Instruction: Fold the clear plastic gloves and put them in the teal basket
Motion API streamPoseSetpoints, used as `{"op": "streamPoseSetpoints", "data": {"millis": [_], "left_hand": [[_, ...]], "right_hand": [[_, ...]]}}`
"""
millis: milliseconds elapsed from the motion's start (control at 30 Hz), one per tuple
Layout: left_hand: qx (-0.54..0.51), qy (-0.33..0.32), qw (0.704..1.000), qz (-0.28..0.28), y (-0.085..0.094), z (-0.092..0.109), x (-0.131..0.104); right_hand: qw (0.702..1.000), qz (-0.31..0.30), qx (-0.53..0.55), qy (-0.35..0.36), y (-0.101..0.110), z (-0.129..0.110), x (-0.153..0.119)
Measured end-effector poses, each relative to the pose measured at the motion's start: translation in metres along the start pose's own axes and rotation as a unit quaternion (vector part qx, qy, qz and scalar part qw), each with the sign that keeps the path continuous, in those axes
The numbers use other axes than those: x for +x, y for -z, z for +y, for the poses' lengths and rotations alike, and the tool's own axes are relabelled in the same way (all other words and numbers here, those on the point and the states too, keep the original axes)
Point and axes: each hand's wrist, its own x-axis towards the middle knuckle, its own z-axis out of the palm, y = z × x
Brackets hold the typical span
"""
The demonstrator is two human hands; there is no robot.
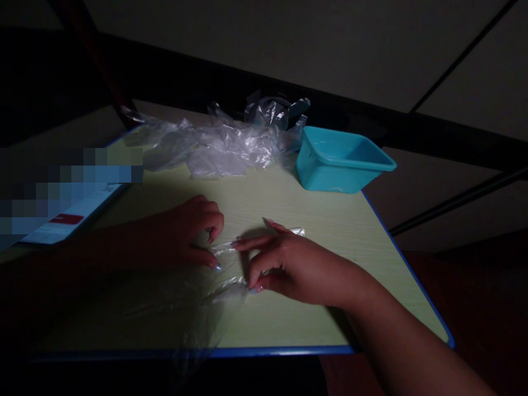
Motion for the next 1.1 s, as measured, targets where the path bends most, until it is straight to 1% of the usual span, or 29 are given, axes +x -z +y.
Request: {"op": "streamPoseSetpoints", "data": {"millis": [233, 400, 533, 600, 733, 900, 1033, 1100], "left_hand": [[0.002, -0.022, 1.0, 0.004, -0.0004, -0.0024, 0.0008], [-0.005, -0.028, 1.0, 0.002, 0.0011, -0.0017, 0.0003], [-0.008, -0.037, 0.999, 0.007, 0.0003, -0.0033, 0.0001], [-0.009, -0.039, 0.999, 0.009, -0.0001, -0.0039, 0.0003], [-0.008, -0.04, 0.999, 0.009, -0.0001, -0.0039, 0.0003], [-0.012, -0.039, 0.999, 0.012, 0.0006, -0.0028, 0.0004], [-0.01, -0.032, 0.999, 0.009, 0.001, -0.0015, 0.001], [-0.006, -0.035, 0.999, 0.014, 0.0006, -0.0018, 0.0012]], "right_hand": [[1.0, 0.014, 0.012, -0.002, -0.001, -0.0018, 0.0023], [0.999, -0.004, 0.035, 0.004, -0.0036, -0.0019, 0.0066], [0.999, 0.022, 0.033, -0.006, -0.0028, -0.0009, 0.0053], [0.999, 0.022, 0.032, -0.005, -0.0021, -0.0005, 0.0042], [0.999, 0.003, 0.035, 0.002, -0.0027, 0.0002, 0.0044], [0.999, 0.034, 0.023, -0.001, -0.0041, 0.0012, 0.0054], [1.0, 0.017, 0.015, 0.001, -0.004, 0.0019, 0.0055], [1.0, 0.02, 0.008, -0.002, -0.0038, 0.0025, 0.0056]]}}
